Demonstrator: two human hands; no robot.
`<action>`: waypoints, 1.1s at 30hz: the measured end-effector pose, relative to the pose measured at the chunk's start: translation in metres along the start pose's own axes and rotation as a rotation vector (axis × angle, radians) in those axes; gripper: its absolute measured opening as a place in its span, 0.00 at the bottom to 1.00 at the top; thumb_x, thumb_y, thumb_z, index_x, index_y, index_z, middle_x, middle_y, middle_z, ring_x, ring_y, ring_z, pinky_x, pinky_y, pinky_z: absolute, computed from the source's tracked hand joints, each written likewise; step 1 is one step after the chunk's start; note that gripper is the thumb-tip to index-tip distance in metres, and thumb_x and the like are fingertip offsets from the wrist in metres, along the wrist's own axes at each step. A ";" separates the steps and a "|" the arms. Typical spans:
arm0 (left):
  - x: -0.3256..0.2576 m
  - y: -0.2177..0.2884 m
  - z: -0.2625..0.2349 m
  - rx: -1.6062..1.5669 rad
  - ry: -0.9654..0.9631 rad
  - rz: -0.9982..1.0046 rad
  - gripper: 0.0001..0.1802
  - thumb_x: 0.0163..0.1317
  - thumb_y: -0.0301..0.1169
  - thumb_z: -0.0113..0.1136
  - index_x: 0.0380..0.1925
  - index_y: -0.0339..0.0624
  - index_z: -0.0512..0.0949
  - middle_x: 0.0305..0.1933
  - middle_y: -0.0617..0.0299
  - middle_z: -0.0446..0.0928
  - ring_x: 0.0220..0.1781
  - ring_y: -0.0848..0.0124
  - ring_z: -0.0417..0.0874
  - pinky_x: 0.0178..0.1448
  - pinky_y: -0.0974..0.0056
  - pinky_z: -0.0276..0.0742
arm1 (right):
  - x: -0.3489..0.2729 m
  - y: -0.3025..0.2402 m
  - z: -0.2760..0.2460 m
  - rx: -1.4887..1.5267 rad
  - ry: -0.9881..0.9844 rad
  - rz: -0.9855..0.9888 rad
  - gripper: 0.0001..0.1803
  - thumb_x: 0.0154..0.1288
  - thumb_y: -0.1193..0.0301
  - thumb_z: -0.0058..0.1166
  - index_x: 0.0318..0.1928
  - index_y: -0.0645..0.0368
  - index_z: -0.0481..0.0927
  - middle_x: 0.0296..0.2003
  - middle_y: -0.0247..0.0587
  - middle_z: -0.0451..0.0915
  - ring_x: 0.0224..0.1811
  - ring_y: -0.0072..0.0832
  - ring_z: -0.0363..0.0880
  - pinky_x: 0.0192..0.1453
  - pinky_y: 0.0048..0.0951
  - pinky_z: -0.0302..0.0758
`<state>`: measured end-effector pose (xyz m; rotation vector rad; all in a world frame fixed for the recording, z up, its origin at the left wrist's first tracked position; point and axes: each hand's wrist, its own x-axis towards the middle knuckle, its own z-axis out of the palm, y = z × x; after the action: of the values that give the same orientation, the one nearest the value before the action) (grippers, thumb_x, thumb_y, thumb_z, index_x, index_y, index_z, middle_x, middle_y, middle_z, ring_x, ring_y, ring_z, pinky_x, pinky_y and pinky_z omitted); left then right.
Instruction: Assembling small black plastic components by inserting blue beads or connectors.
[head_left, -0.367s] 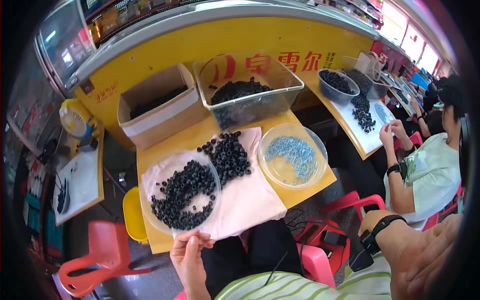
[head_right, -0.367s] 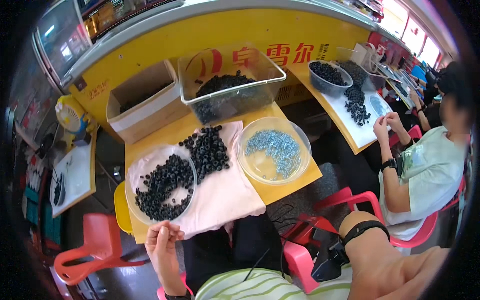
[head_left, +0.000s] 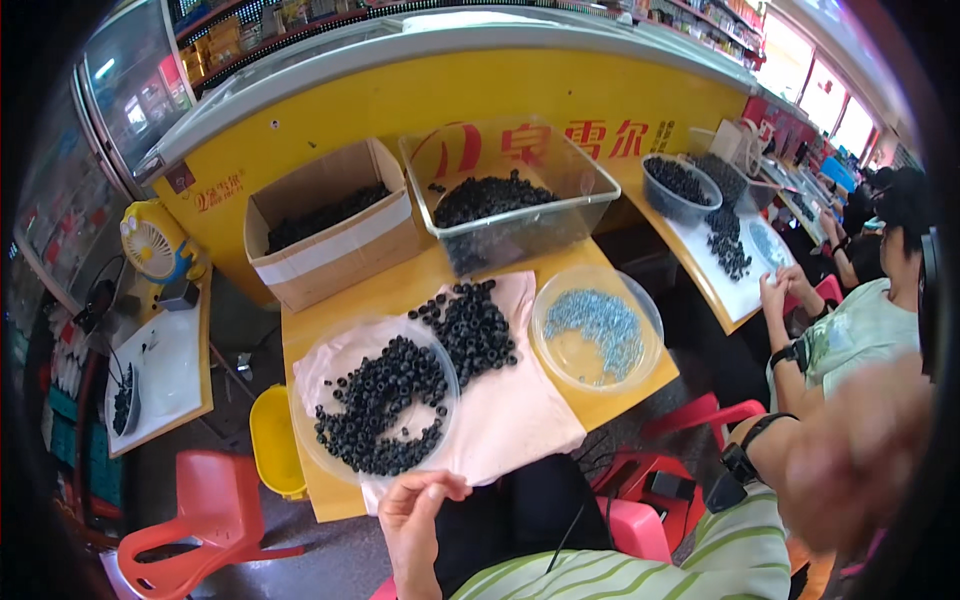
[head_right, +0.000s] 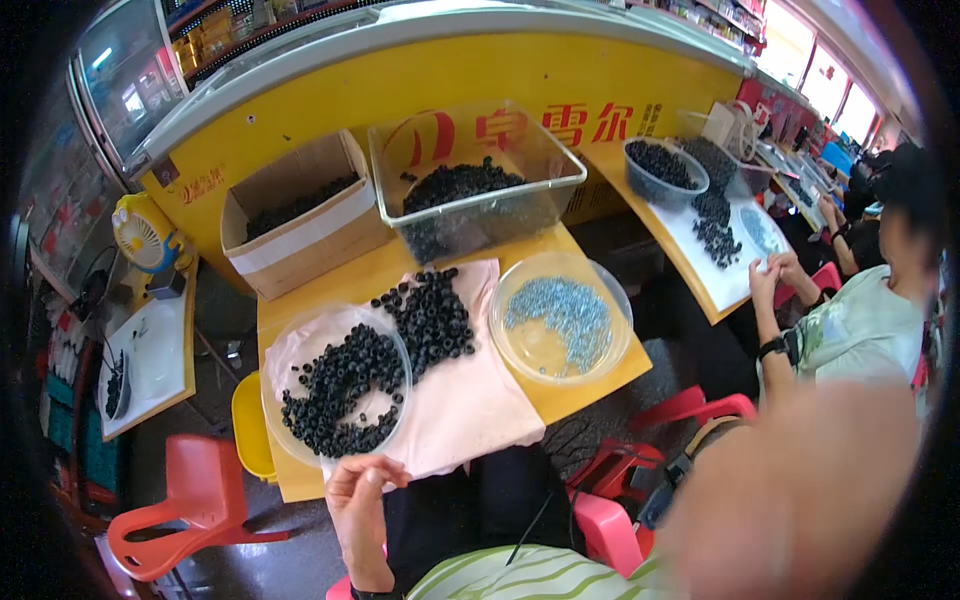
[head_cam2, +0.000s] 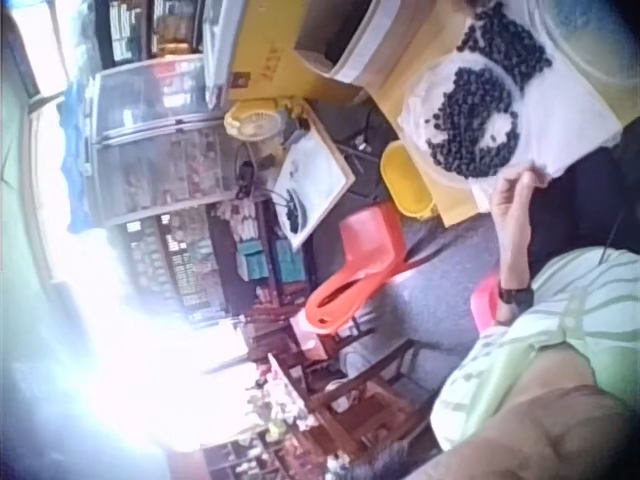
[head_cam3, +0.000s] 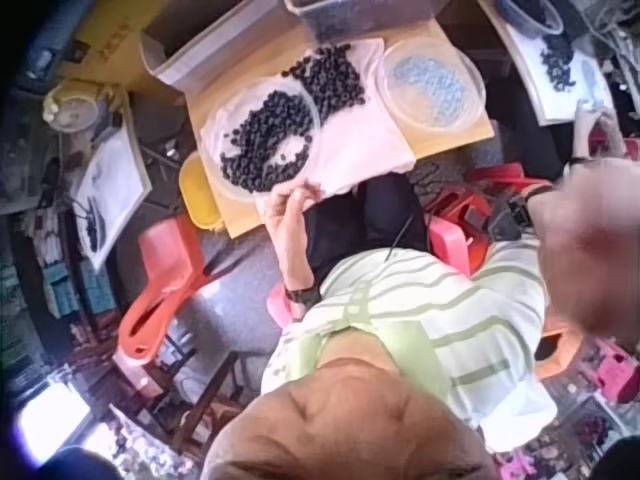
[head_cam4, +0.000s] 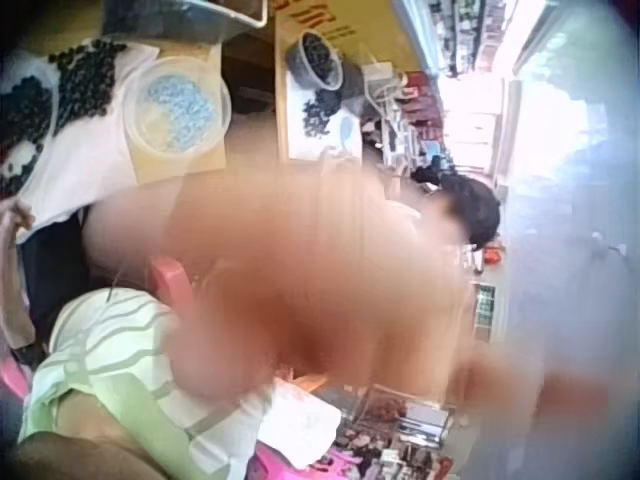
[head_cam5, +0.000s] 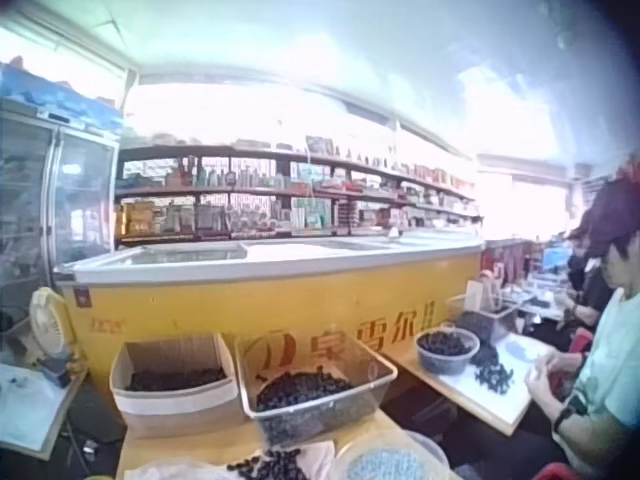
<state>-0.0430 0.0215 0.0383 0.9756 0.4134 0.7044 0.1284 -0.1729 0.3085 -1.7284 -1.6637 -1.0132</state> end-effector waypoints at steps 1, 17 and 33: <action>0.000 0.000 0.000 0.031 -0.077 0.000 0.08 0.67 0.21 0.54 0.42 0.30 0.79 0.41 0.48 0.82 0.41 0.62 0.85 0.50 0.60 0.80 | 0.001 0.014 0.016 -0.007 0.003 0.133 0.02 0.56 0.78 0.53 0.31 0.63 0.75 0.29 0.40 0.72 0.22 0.23 0.67 0.26 0.26 0.66; 0.070 -0.062 0.028 0.164 -0.389 -0.319 0.08 0.67 0.20 0.56 0.44 0.32 0.80 0.43 0.57 0.82 0.46 0.70 0.83 0.54 0.66 0.80 | -0.001 0.191 0.299 0.457 -0.787 0.401 0.30 0.73 0.52 0.32 0.36 0.63 0.84 0.37 0.57 0.83 0.43 0.51 0.80 0.51 0.44 0.73; 0.070 -0.064 0.025 0.184 -0.224 -0.339 0.07 0.66 0.20 0.56 0.41 0.31 0.79 0.40 0.53 0.82 0.42 0.68 0.85 0.51 0.64 0.81 | 0.027 0.225 0.355 0.621 -1.766 0.648 0.39 0.70 0.36 0.22 0.63 0.45 0.76 0.72 0.44 0.58 0.74 0.45 0.54 0.70 0.54 0.63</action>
<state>0.0447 0.0318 -0.0046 1.1110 0.4375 0.2493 0.4041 0.1050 0.1530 -2.3567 -1.4833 1.6338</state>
